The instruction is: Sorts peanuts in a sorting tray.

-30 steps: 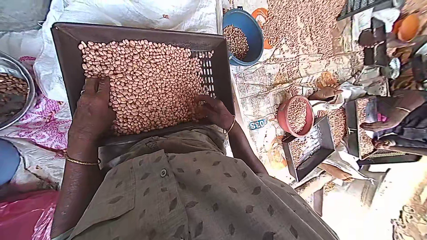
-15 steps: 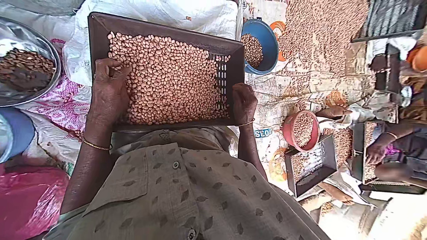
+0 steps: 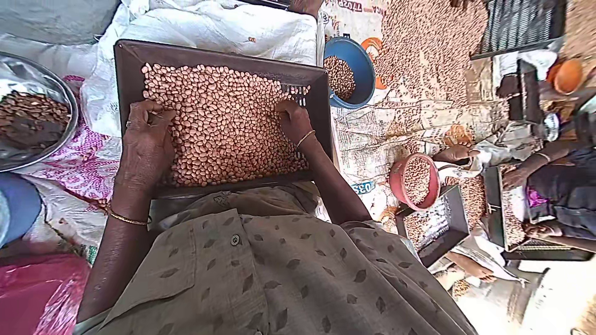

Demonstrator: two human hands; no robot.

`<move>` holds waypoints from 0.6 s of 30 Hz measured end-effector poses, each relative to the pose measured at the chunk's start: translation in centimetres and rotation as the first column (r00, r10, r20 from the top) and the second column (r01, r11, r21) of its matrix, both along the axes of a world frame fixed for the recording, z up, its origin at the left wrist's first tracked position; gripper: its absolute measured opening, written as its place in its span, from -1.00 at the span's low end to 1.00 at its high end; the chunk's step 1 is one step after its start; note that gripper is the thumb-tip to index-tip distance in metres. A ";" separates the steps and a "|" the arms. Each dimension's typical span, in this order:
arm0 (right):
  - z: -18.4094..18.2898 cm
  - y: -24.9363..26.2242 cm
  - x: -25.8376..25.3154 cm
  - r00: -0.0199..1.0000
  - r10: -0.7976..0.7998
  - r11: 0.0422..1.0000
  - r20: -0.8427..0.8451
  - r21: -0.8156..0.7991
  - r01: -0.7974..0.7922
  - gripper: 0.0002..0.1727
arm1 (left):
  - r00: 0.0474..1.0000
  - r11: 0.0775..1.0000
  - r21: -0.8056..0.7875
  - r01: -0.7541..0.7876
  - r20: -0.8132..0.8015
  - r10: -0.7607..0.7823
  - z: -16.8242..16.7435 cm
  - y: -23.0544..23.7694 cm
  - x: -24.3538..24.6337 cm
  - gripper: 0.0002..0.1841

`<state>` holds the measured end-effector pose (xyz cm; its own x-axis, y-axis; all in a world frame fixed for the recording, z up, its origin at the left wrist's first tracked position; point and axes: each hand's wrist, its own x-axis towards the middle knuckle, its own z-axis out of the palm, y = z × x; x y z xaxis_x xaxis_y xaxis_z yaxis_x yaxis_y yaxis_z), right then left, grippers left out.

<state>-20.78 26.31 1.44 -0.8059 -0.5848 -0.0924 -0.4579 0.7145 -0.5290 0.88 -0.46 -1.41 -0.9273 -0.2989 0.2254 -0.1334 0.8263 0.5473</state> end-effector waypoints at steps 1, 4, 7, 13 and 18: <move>-0.2 0.2 0.0 0.999 -0.034 0.999 -0.002 -0.034 0.034 -0.70 | 1.000 1.000 0.003 0.008 -0.013 -0.008 0.2 -0.1 -0.3 -0.60; -0.8 0.9 0.1 0.999 -0.029 0.991 -0.040 -0.130 0.023 -0.74 | 0.999 1.000 0.005 0.026 -0.033 -0.026 0.3 -0.1 -0.6 -0.61; -1.2 0.8 0.5 0.995 0.067 0.994 -0.076 -0.078 -0.073 -0.74 | 0.998 1.000 0.008 0.016 -0.067 -0.015 0.2 -0.2 -0.5 -0.60; 0.0 -0.8 1.2 0.999 -0.033 0.981 -0.043 0.189 0.040 -0.66 | 0.950 0.996 0.016 -0.087 -0.299 0.088 0.5 -0.4 0.1 -0.63; -0.8 0.1 0.8 0.994 -0.087 0.996 -0.068 -0.016 0.087 -0.74 | 0.932 0.993 0.022 -0.117 -0.344 0.118 0.4 -0.6 0.3 -0.63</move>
